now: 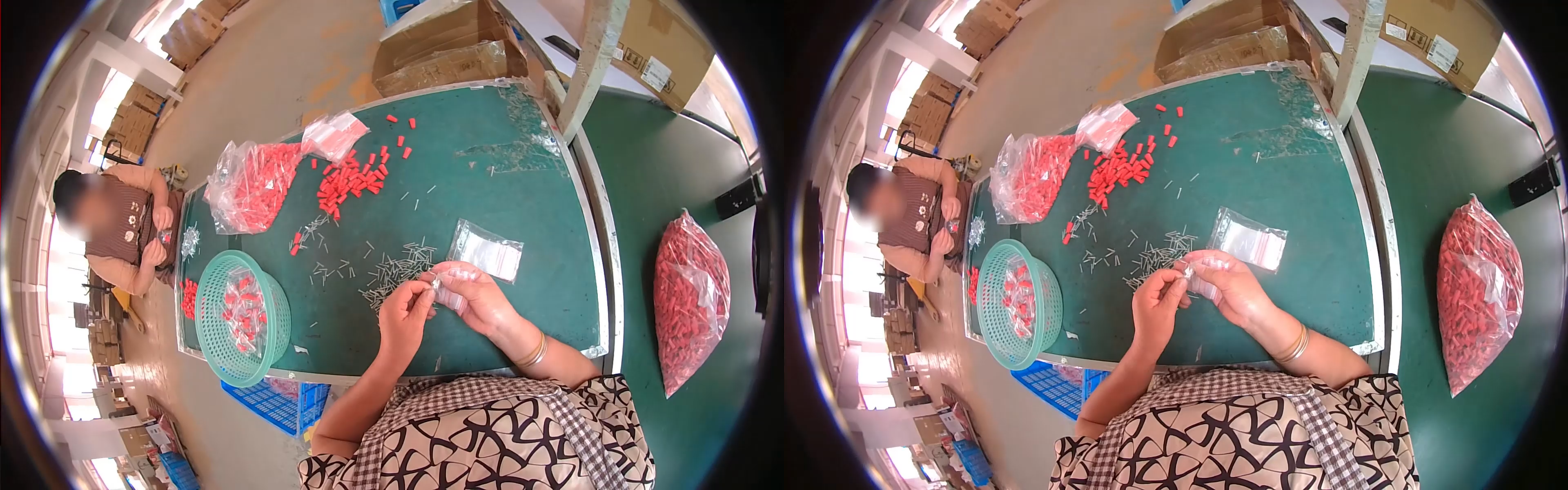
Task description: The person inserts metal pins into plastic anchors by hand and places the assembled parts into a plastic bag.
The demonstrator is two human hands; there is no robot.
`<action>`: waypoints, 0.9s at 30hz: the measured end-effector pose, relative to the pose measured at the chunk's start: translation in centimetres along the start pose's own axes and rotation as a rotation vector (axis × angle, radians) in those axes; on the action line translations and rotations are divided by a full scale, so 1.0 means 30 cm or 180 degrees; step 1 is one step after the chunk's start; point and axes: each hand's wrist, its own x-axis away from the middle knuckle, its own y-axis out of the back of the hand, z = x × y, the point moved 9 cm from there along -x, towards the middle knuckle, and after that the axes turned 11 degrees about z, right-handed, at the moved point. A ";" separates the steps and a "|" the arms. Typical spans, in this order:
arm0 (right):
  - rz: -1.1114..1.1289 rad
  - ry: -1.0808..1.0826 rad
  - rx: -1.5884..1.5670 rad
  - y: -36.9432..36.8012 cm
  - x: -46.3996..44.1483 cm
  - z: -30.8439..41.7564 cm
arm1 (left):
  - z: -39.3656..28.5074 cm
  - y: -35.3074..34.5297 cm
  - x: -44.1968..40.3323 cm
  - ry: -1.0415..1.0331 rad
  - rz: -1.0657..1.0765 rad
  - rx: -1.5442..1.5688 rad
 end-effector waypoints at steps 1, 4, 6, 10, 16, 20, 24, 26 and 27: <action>-0.0056 0.0066 0.0089 0.002 0.004 0.008 | -0.001 0.002 0.002 -0.0038 -0.0036 0.0020; -0.0166 0.0120 0.0158 0.018 0.006 0.013 | -0.020 0.011 0.005 -0.0149 -0.0122 -0.0198; -0.0296 0.0119 0.0162 0.023 0.010 0.013 | -0.010 0.025 0.006 -0.0117 -0.0222 -0.0115; -0.0677 0.0109 0.0389 0.040 0.023 0.038 | -0.017 0.060 0.003 -0.0145 -0.0362 0.0250; -0.0731 0.0281 0.0694 0.043 0.025 0.049 | -0.013 0.055 -0.001 -0.0170 -0.0333 0.0347; -0.0814 0.0547 0.0760 0.065 0.028 0.062 | 0.008 0.053 0.001 -0.0172 -0.0302 0.0367; -0.0878 0.0760 0.0953 0.054 0.044 0.129 | -0.039 0.102 0.010 -0.0445 -0.0605 0.0338; -0.0768 0.0626 0.1342 0.045 0.044 0.149 | -0.041 0.128 0.011 -0.0445 -0.0655 0.0409; -0.0704 0.0454 0.1676 0.038 0.042 0.145 | -0.041 0.138 0.012 -0.0441 -0.0698 0.0388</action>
